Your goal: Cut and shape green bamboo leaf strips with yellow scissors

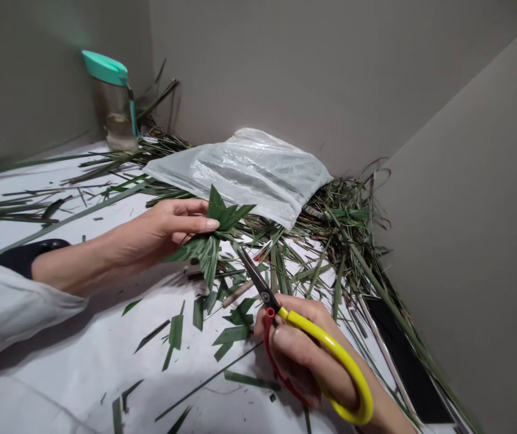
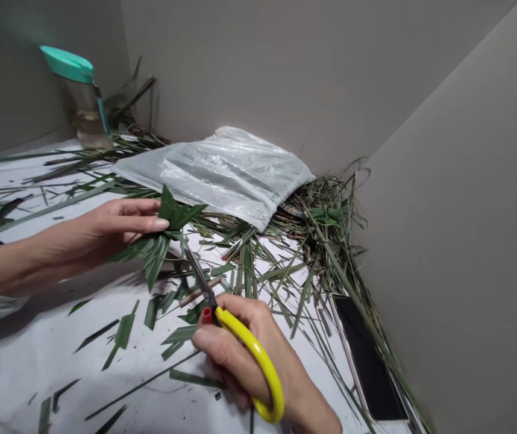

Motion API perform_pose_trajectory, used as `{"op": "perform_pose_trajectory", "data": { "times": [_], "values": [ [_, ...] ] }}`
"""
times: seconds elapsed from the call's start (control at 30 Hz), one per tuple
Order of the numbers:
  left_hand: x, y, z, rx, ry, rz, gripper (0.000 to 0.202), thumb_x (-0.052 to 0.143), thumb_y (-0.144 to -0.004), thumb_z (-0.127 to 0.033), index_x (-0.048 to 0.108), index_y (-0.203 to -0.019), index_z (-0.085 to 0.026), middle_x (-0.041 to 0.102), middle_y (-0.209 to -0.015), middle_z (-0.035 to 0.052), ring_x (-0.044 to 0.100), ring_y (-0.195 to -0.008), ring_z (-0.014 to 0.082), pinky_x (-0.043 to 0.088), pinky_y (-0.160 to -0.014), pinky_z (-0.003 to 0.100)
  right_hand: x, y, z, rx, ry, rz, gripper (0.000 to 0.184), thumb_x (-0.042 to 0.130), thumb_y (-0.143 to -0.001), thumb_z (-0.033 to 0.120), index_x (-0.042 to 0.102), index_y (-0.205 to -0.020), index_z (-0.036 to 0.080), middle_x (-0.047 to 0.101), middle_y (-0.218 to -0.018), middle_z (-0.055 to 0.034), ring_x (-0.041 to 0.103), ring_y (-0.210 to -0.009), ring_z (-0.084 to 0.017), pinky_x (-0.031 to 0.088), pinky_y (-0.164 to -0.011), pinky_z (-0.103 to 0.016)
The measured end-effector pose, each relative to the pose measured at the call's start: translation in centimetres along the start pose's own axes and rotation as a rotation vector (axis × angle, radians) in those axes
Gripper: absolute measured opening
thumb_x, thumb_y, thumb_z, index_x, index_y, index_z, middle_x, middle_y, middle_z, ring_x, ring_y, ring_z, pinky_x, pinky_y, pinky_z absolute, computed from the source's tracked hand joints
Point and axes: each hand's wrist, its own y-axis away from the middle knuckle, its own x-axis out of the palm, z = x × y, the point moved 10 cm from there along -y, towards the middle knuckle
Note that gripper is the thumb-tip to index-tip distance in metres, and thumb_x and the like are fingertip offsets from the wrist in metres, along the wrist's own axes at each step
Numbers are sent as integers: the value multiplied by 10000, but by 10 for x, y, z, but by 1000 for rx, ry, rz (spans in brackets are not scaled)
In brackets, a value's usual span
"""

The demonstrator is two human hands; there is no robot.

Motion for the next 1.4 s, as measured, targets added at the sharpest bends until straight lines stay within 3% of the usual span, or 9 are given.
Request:
{"op": "perform_pose_trajectory", "data": {
  "times": [0.07,0.2,0.4,0.47,0.67,0.83,1.0,1.23,1.4],
  "values": [
    [4,1,5,-42,90,42,183,856,-669,-199,698,-760,-190,586,-623,-54,455,-455,43,433,-459,145,-1,1,1,18,15,-27,309,631,-850,472,530,-789,186,415,-446,97,300,-317,-36,250,-313,-150],
    [10,2,7,-43,91,133,178,830,-714,-203,731,-862,-201,677,-767,-19,642,-695,109,536,-607,147,-2,3,13,-5,132,-55,241,621,-845,371,511,-737,186,402,-504,88,335,-378,-37,252,-353,-155],
    [14,3,5,0,73,170,256,838,-696,-217,748,-935,-205,733,-886,14,686,-780,141,578,-681,164,-4,6,25,-56,273,-92,193,651,-816,283,513,-720,188,424,-648,60,362,-562,-65,304,-470,-160],
    [17,4,5,14,69,192,264,837,-694,-211,752,-944,-200,748,-899,32,697,-787,151,582,-692,174,-4,8,23,-69,356,-122,179,660,-804,287,529,-726,195,436,-656,54,369,-583,-81,318,-485,-170],
    [23,7,2,54,77,238,231,811,-721,-176,745,-940,-209,755,-857,27,696,-760,133,569,-690,174,-18,18,28,-207,794,-421,216,749,-760,360,580,-738,228,526,-650,41,449,-526,-108,405,-475,-192],
    [29,13,1,29,54,290,196,786,-743,-168,741,-930,-205,760,-868,18,711,-780,145,561,-699,186,-13,22,36,-383,904,-473,215,769,-764,385,635,-886,269,633,-653,55,552,-532,-124,441,-468,-187],
    [29,15,1,51,6,291,172,776,-766,-181,732,-932,-184,759,-876,27,708,-783,153,558,-703,218,-10,25,41,-415,951,-534,226,788,-752,383,633,-871,270,617,-634,75,542,-507,-113,433,-482,-203],
    [35,18,-6,140,-22,366,90,744,-810,-201,724,-897,-188,745,-905,30,699,-843,159,574,-738,225,-2,26,46,-524,1019,-547,135,645,-869,341,589,-796,242,598,-599,87,541,-467,-94,367,-448,-219],
    [41,20,-12,191,-25,411,77,726,-835,-190,711,-910,-198,742,-911,18,688,-818,139,566,-712,197,7,35,58,-683,1222,-699,302,459,-993,383,597,-783,215,601,-583,52,580,-483,-121,374,-486,-271]
  ]
}}
